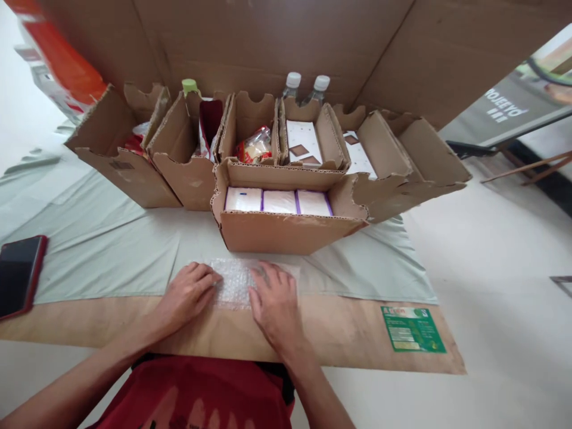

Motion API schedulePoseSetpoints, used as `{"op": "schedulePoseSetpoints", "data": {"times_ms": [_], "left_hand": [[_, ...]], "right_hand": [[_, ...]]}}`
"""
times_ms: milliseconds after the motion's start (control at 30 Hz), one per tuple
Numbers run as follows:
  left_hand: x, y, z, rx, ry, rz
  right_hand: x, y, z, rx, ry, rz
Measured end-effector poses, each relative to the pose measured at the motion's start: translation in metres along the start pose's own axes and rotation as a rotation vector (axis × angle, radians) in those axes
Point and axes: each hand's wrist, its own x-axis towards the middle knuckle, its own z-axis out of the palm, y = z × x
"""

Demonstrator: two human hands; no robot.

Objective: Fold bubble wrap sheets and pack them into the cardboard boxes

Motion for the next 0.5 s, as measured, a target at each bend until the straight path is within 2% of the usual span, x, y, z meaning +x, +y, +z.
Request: {"op": "schedulePoseSetpoints", "data": {"times_ms": [67,167,233,300,400,500], "left_hand": [[-0.001,-0.007,0.000,-0.123,-0.035,-0.006],[-0.007,-0.024,-0.013,-0.282,0.064,-0.078],[-0.009,-0.034,-0.022,-0.203,0.171,-0.198],[-0.008,-0.042,-0.023,-0.056,0.216,-0.279],[-0.001,-0.045,-0.011,0.064,0.163,-0.283],[0.003,-0.034,-0.003,0.013,0.165,-0.262]], "right_hand": [[-0.008,0.009,0.004,0.018,-0.053,-0.024],[-0.029,0.045,-0.002,0.031,0.081,0.079],[-0.037,0.068,-0.008,0.012,0.155,0.164],[-0.034,0.080,-0.009,-0.026,0.152,0.224],[-0.019,0.074,0.000,-0.053,0.117,0.277],[-0.009,0.059,0.007,0.066,0.147,0.300]]}}
